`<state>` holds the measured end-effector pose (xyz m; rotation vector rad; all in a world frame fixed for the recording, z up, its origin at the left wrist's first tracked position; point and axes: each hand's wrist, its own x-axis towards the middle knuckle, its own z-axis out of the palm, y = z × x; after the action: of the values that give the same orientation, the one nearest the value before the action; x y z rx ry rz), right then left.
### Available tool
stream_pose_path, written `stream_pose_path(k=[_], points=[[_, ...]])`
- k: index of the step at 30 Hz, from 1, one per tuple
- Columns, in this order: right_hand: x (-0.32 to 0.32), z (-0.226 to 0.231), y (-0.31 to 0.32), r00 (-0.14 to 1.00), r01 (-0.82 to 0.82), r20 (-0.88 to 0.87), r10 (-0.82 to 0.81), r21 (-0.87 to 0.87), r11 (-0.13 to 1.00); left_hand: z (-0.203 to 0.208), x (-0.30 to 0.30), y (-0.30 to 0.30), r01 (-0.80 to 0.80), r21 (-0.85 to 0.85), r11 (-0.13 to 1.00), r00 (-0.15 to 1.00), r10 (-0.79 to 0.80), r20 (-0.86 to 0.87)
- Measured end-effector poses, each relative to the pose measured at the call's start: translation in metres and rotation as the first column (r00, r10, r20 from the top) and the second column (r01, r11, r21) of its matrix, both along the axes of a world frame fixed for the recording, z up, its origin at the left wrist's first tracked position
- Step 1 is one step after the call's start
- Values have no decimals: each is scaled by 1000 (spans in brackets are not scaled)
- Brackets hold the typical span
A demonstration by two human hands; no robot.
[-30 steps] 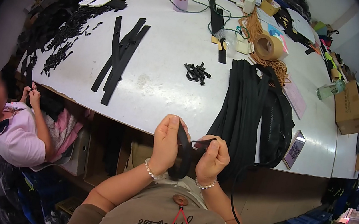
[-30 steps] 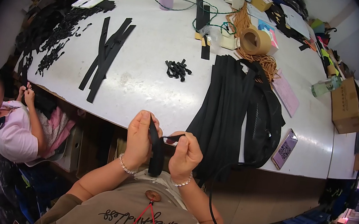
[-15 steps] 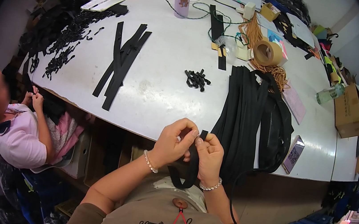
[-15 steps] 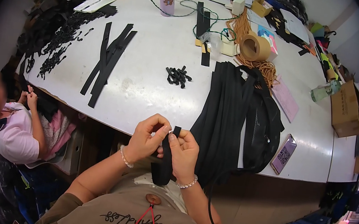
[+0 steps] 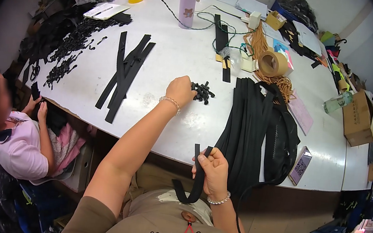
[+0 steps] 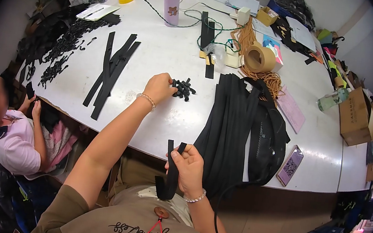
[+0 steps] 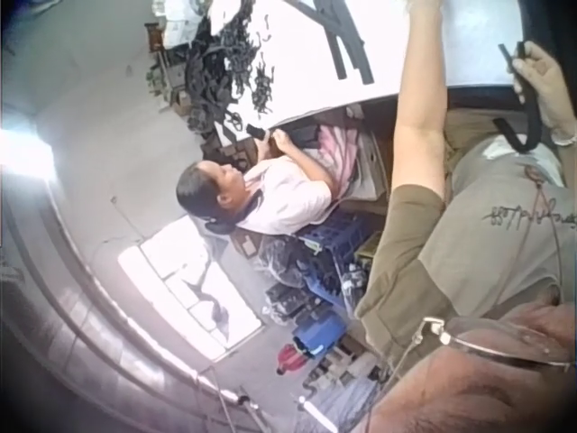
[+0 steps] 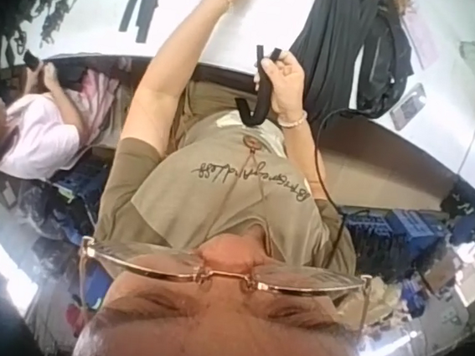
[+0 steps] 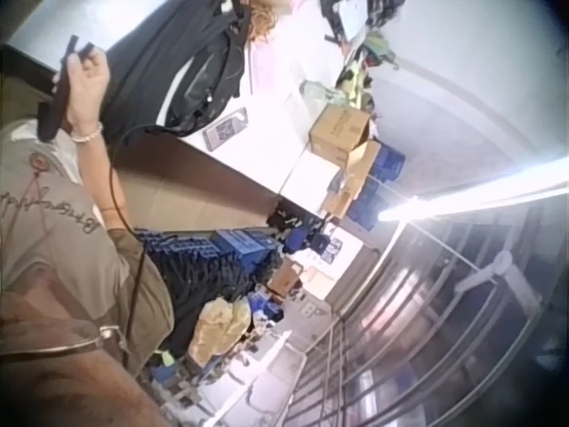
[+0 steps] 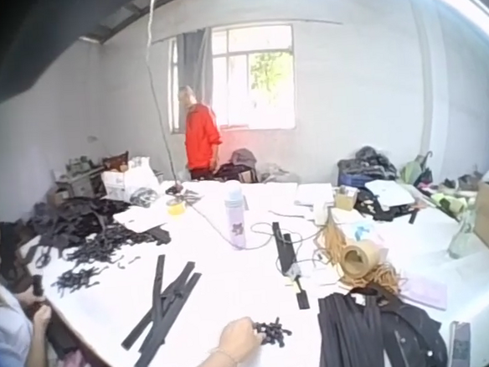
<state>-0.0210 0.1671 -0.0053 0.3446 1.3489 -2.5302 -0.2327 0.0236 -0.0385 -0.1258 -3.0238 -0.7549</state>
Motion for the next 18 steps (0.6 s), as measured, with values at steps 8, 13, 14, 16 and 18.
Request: stream_pose_path(k=[8,13,14,16,18], points=[[1,-2,1,1000,24,-7,-24,30,999,-1,15,-11,-92,503,860,995,93,23],[1,-1,5,998,61,-34,-62,-39,997,23,61,-19,-279,900,335,922,-170,349],[0,-1,5,997,55,-46,-56,-33,998,26,72,-19,-325,912,251,899,-216,380],[-2,1,3,998,52,-45,-53,-26,998,29,90,-19,-391,908,151,857,-301,419],[-3,5,-1,998,51,-43,-52,-16,999,28,108,-18,-398,911,109,852,-324,412]])
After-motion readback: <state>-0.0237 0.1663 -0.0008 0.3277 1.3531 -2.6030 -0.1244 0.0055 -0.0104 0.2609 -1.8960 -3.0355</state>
